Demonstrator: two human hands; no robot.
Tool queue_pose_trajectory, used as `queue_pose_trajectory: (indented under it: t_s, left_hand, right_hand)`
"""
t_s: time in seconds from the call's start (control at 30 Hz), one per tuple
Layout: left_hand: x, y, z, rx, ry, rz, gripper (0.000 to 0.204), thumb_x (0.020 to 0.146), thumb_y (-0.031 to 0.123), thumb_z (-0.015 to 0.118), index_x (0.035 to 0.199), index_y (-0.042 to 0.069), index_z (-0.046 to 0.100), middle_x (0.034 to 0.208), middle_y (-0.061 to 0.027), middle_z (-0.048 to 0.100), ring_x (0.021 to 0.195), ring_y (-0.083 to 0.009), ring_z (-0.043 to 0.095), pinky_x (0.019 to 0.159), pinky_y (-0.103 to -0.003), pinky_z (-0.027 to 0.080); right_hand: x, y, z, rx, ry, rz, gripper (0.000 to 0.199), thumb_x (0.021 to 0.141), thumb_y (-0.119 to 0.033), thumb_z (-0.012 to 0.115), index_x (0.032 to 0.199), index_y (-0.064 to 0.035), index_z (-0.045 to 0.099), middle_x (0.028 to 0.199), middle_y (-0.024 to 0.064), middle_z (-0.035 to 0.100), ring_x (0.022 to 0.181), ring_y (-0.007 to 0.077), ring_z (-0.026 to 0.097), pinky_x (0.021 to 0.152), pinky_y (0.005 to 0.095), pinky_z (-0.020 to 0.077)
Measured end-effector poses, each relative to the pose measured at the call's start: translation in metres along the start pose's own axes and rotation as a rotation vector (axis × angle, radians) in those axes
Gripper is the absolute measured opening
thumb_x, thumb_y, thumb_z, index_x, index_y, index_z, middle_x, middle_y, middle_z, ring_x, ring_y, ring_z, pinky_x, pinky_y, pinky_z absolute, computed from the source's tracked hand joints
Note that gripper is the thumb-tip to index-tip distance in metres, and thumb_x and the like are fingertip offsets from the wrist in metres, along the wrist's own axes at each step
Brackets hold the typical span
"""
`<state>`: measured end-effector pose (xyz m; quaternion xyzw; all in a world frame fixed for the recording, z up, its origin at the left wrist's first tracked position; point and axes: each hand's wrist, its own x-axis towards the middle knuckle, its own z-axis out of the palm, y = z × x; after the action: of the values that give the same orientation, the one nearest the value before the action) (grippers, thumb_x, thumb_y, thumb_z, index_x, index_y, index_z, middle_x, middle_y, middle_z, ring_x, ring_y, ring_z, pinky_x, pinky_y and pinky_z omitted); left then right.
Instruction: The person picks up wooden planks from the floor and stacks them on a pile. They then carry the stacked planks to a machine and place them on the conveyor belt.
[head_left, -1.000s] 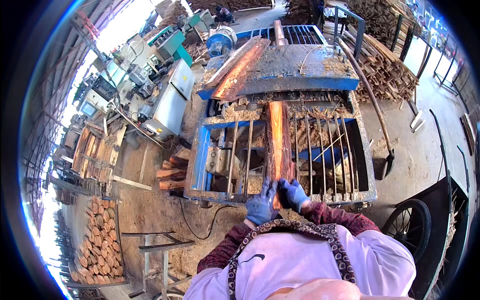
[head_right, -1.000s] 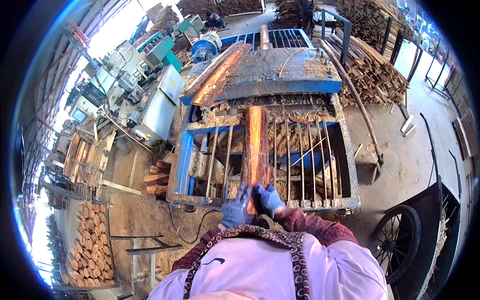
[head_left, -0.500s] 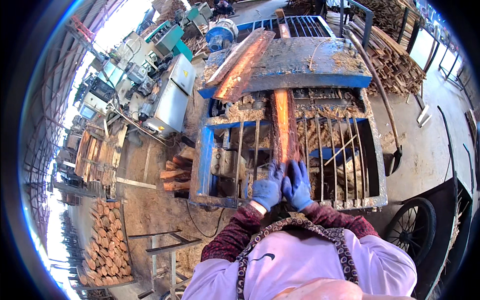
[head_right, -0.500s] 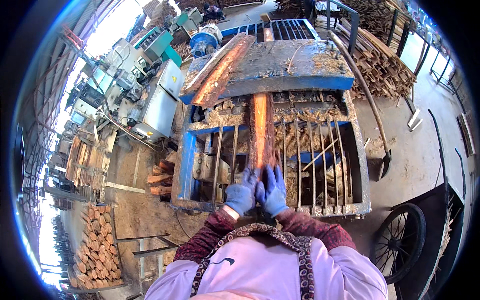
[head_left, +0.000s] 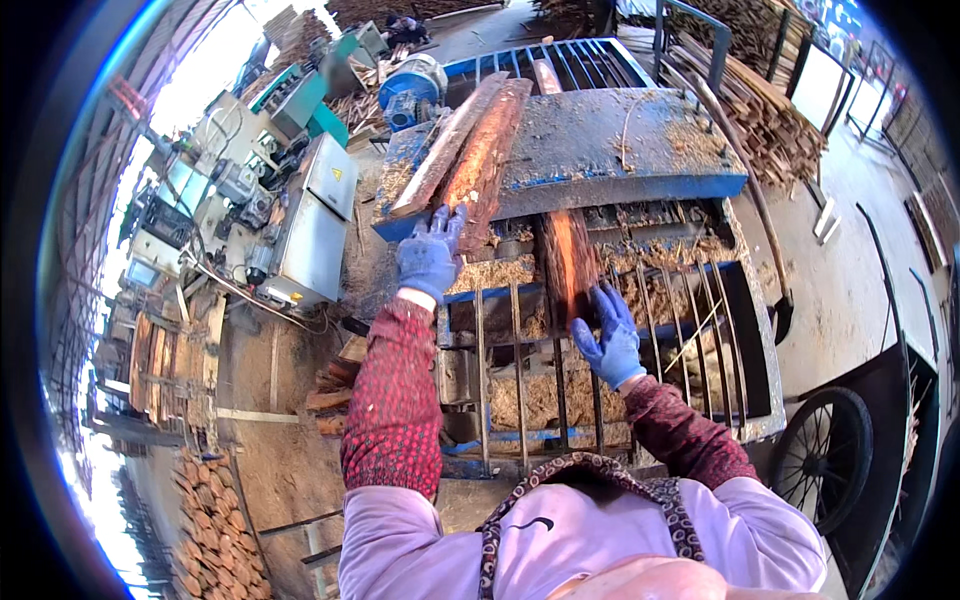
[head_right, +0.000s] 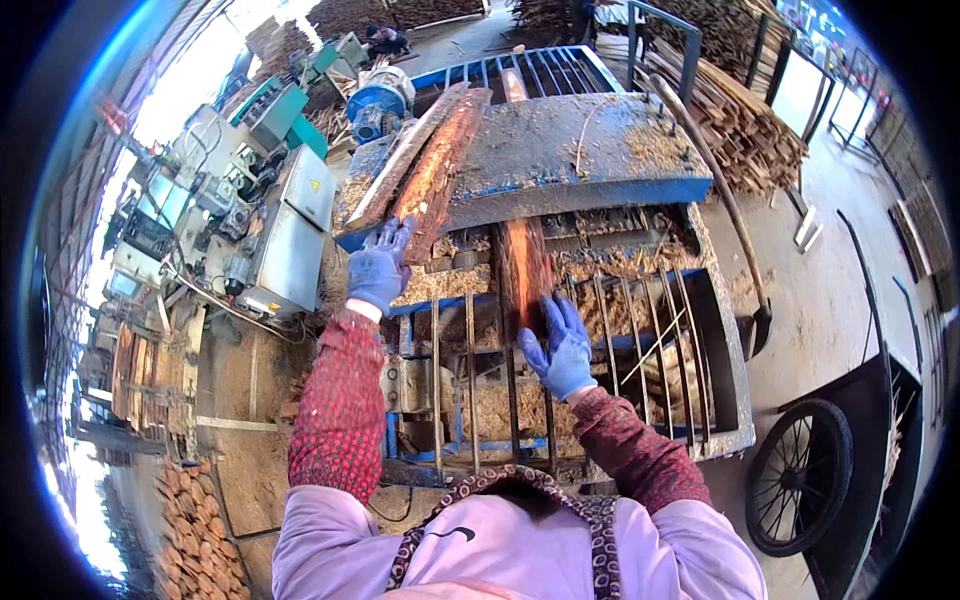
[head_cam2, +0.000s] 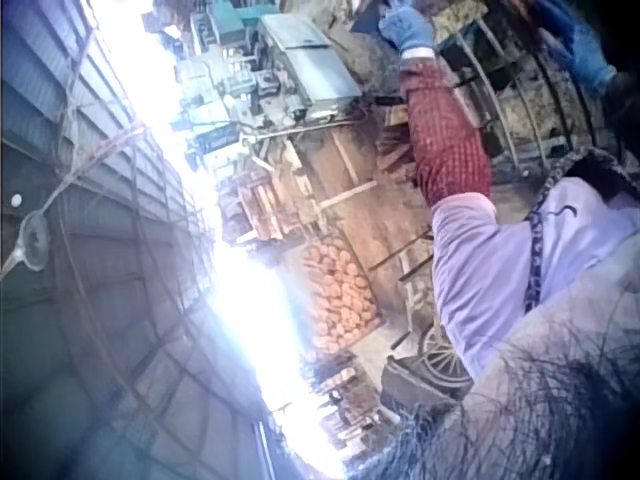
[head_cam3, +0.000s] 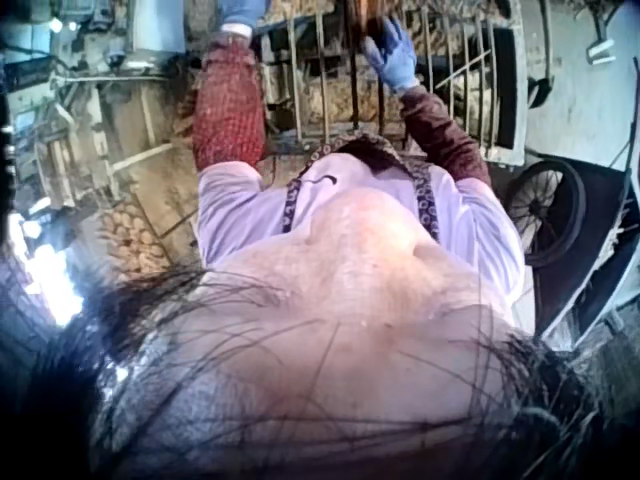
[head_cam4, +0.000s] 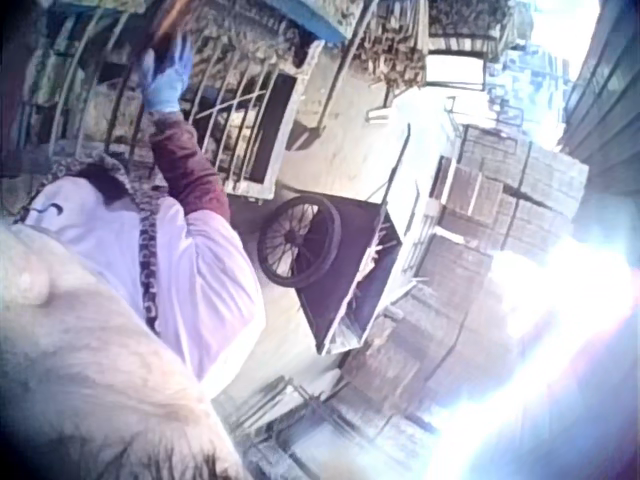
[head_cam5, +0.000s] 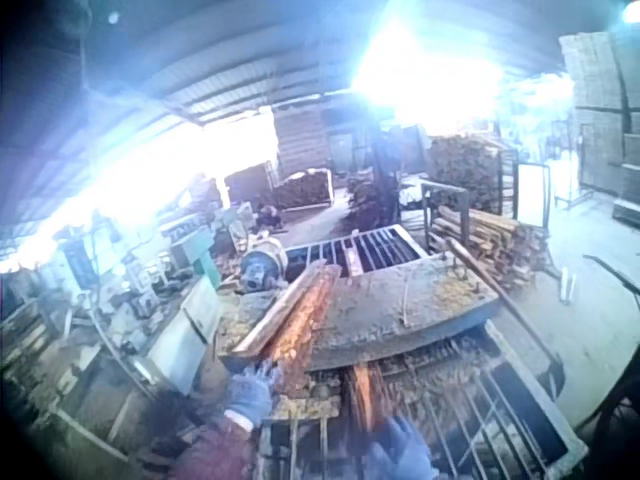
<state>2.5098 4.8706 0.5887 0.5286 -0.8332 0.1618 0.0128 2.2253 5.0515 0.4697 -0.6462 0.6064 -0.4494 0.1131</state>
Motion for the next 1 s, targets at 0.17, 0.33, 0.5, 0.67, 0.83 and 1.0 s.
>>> queue_pose_trajectory:
  t_s: [0.17,0.33,0.5,0.67,0.83,1.0]
  left_hand:
    - [-0.088,0.09,-0.034,0.048,0.134,0.086,0.088,0.084,0.037,0.066,0.162,0.024,0.029,0.158,-0.0076,0.044,0.094,-0.025,0.06,0.057,-0.038,0.044]
    - [-0.25,0.195,-0.03,-0.349,0.115,0.173,0.087,0.078,0.047,0.073,0.156,0.025,0.041,0.16,-0.0101,0.041,0.109,-0.0325,0.06,0.081,-0.047,0.048]
    - [-0.339,0.259,-0.025,-0.435,-0.046,0.07,0.097,0.07,0.054,0.08,0.155,0.027,0.043,0.164,-0.0112,0.035,0.094,-0.0329,0.066,0.077,-0.045,0.054]
    - [-0.31,0.266,-0.042,-0.44,-0.118,0.036,0.105,0.067,0.038,0.086,0.159,0.027,0.037,0.165,-0.0076,0.035,0.072,-0.0298,0.068,0.063,-0.041,0.054]
    - [-0.288,0.262,-0.061,-0.451,-0.138,0.071,0.101,0.068,0.028,0.085,0.158,0.027,0.038,0.164,-0.0077,0.037,0.08,-0.0336,0.072,0.066,-0.045,0.056]
    - [-0.273,0.26,-0.044,-0.39,-0.257,0.045,0.085,0.073,0.029,0.079,0.152,0.026,0.046,0.164,-0.013,0.034,0.082,-0.0336,0.073,0.065,-0.046,0.057]
  right_hand:
    - [-0.003,-0.012,-0.003,1.291,-0.229,0.644,0.063,0.099,-0.029,0.069,0.146,0.0045,0.045,0.137,0.0157,0.061,0.125,0.0258,0.06,0.108,0.0402,0.0454]
    - [-0.052,-0.012,-0.014,0.852,-0.379,0.374,0.036,0.103,-0.029,0.06,0.129,-0.0036,0.058,0.115,0.0077,0.066,0.101,0.019,0.065,0.083,0.0332,0.0534]
    - [-0.17,-0.03,-0.04,0.995,-0.385,0.882,0.025,0.102,-0.034,0.063,0.095,-0.0109,0.069,0.076,0.002,0.066,0.064,0.0155,0.061,0.057,0.0328,0.0488]
    - [-0.139,-0.035,-0.065,0.937,-0.512,0.978,0.036,0.102,-0.044,0.059,0.083,-0.0141,0.063,0.062,-0.0011,0.055,0.049,0.0141,0.049,0.044,0.0303,0.0341]
    - [-0.131,-0.022,-0.065,1.237,-0.284,0.751,0.022,0.101,-0.025,0.063,0.114,-0.0073,0.06,0.073,0.0006,0.059,0.058,0.0127,0.057,0.049,0.0274,0.0442]
    - [-0.155,-0.045,-0.077,0.284,-0.07,0.052,0.061,0.092,-0.022,0.064,0.147,-0.0012,0.046,0.144,0.0284,0.049,0.131,0.0416,0.051,0.111,0.0454,0.0413]
